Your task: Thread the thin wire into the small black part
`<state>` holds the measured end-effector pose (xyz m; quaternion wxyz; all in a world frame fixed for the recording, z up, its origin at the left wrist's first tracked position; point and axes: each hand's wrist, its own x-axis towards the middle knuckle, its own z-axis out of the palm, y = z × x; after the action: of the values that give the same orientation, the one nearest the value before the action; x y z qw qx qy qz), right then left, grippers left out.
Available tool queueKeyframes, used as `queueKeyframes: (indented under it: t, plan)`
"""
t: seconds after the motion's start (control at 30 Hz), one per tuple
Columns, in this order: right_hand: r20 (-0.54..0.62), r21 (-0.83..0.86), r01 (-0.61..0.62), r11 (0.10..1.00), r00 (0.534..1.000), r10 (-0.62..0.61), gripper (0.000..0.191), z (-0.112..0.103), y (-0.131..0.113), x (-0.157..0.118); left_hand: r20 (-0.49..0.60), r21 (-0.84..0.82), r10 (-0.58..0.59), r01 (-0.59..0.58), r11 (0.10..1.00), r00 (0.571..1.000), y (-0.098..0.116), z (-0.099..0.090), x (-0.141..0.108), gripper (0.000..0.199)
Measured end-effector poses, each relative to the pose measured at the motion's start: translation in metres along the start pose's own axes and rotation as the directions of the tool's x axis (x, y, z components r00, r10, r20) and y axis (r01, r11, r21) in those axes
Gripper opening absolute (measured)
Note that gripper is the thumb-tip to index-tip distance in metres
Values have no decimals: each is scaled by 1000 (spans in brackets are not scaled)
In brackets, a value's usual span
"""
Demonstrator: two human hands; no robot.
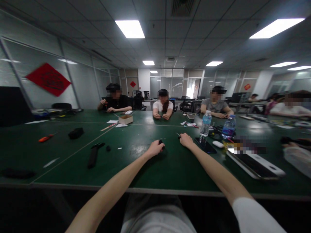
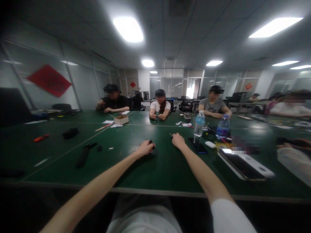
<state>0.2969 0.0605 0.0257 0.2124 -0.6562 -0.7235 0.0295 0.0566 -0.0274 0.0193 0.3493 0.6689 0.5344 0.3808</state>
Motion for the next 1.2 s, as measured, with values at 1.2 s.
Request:
queueKeyframes:
  t: [1.2]
  plan:
    - [109, 865, 25, 501, 966, -236, 28, 1, -76, -101, 9, 183, 174, -173, 968, 985, 6, 2, -3, 27]
